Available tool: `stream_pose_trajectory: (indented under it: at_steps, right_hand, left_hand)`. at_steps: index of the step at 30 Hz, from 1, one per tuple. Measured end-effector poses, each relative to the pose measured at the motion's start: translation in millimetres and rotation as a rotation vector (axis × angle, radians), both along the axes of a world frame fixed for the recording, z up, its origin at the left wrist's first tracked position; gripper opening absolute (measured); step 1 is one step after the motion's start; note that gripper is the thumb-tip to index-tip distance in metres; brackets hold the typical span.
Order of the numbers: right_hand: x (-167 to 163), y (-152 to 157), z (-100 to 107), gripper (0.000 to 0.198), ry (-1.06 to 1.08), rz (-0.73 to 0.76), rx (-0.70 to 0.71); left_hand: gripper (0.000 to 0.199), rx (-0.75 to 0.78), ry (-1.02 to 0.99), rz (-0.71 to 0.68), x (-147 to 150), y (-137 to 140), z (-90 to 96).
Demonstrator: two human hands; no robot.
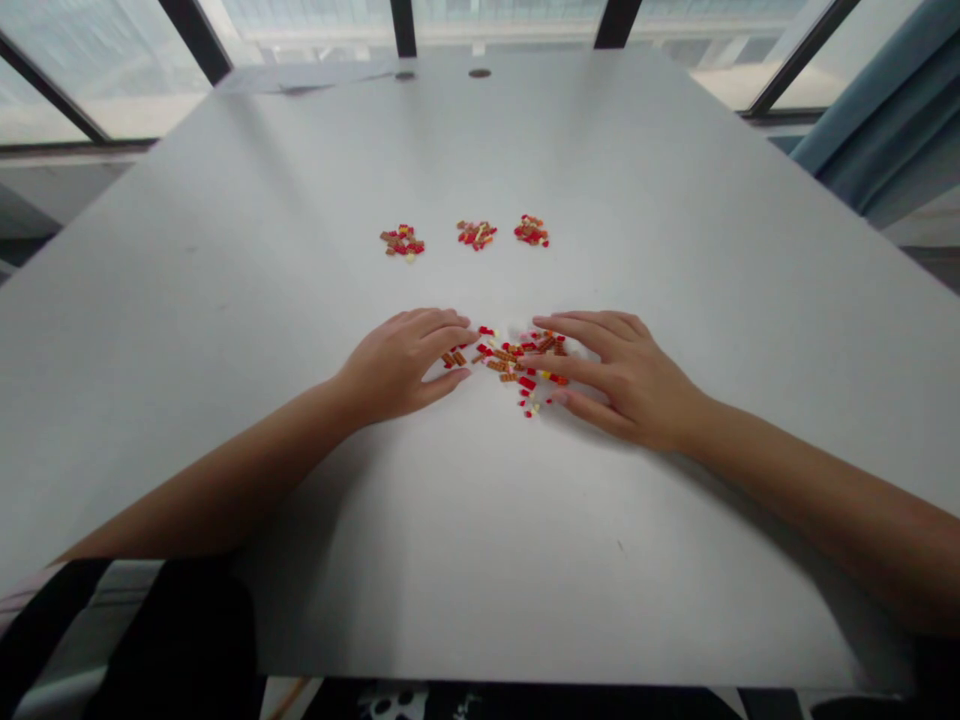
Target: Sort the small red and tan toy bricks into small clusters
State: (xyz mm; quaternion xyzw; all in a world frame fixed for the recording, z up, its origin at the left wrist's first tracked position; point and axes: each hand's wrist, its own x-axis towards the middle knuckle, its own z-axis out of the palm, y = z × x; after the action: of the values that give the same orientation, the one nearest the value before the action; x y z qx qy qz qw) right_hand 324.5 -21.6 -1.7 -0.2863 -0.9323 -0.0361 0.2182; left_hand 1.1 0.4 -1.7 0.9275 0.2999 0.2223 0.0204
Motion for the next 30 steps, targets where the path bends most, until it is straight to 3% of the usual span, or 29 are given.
stream_pose_trajectory:
  at_steps: [7, 25, 30]
  right_hand:
    - [2.8, 0.5, 4.4, 0.038, -0.018, -0.077, -0.027]
    - [2.7, 5.7, -0.5, 0.051, -0.07, -0.204, -0.044]
    - [4.1, 9.3, 0.7, 0.051, -0.002, -0.278, -0.068]
  left_hand:
    - [0.033, 0.014, 0.001, -0.008, -0.1, 0.0, -0.6]
    - [0.032, 0.006, -0.003, -0.01, -0.3, 0.2, -0.3]
    - [0.033, -0.002, -0.007, -0.004, -0.2, 0.3, -1.2]
